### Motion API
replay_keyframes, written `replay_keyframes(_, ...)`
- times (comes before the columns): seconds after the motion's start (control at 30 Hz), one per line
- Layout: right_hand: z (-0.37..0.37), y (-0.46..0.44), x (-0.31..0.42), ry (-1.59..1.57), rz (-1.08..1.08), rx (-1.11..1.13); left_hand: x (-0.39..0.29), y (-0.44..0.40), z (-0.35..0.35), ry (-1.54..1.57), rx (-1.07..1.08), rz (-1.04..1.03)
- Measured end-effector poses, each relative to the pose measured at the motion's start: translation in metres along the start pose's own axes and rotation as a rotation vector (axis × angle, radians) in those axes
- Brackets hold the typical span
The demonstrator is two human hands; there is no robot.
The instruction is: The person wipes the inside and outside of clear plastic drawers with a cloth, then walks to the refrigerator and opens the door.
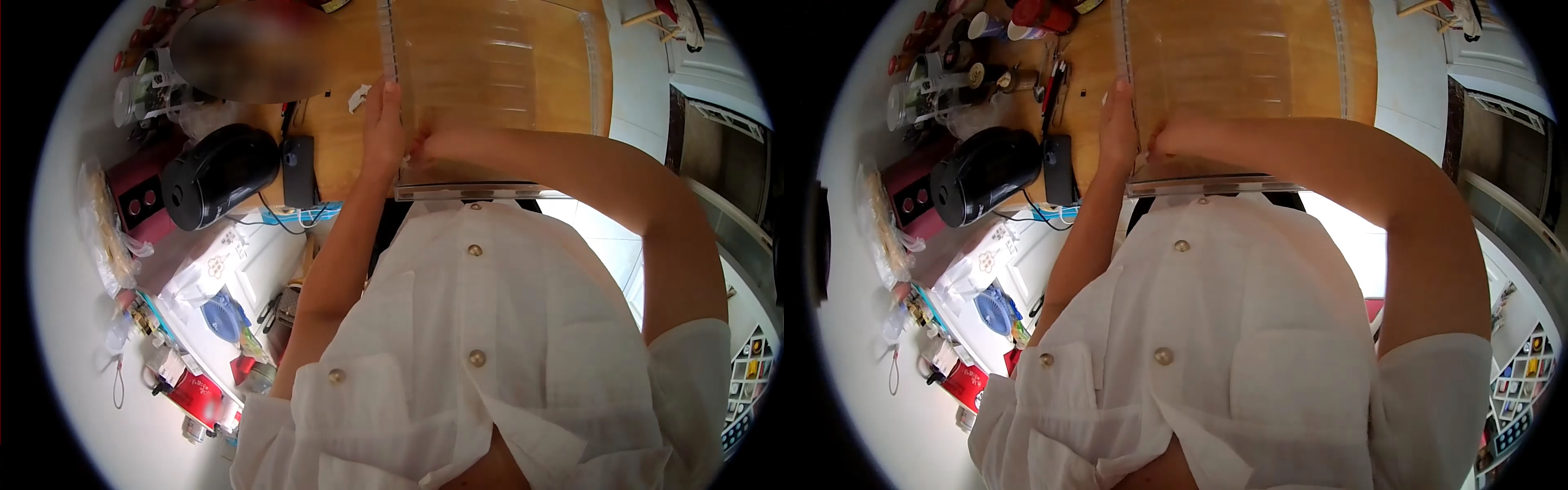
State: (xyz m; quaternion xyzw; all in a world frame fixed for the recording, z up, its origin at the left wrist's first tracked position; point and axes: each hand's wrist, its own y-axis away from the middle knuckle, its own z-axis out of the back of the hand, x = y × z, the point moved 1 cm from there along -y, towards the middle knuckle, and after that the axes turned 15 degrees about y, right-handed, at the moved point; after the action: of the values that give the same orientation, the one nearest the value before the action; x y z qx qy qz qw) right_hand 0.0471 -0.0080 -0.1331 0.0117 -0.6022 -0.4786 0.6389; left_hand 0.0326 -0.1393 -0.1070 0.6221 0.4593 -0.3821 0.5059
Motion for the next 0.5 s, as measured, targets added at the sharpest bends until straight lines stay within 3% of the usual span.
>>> replay_keyframes(0.1, -0.008, -0.022, -0.005, 0.232, -0.050, -0.010, -0.005, 0.002, -0.001, -0.039, 0.010, 0.004)
replay_keyframes(0.17, 0.002, 0.003, 0.028, 0.110, -0.226, -0.082, -0.005, 0.000, -0.003, -0.036, -0.024, 0.050)
replay_keyframes(0.23, 0.006, 0.015, 0.033, -0.110, -0.198, -0.045, 0.000, 0.000, -0.002, 0.017, -0.099, 0.137)
replay_keyframes(0.33, 0.018, 0.045, 0.054, -0.416, -0.137, 0.007, -0.012, 0.001, 0.000, 0.202, -0.005, 0.303)
replay_keyframes(0.4, 0.035, 0.062, 0.075, -0.483, -0.124, -0.045, -0.002, 0.006, 0.001, 0.359, -0.048, 0.180)
replay_keyframes(0.5, 0.051, 0.065, 0.089, -0.442, -0.084, -0.262, -0.013, 0.017, 0.011, 0.318, -0.096, -0.007)
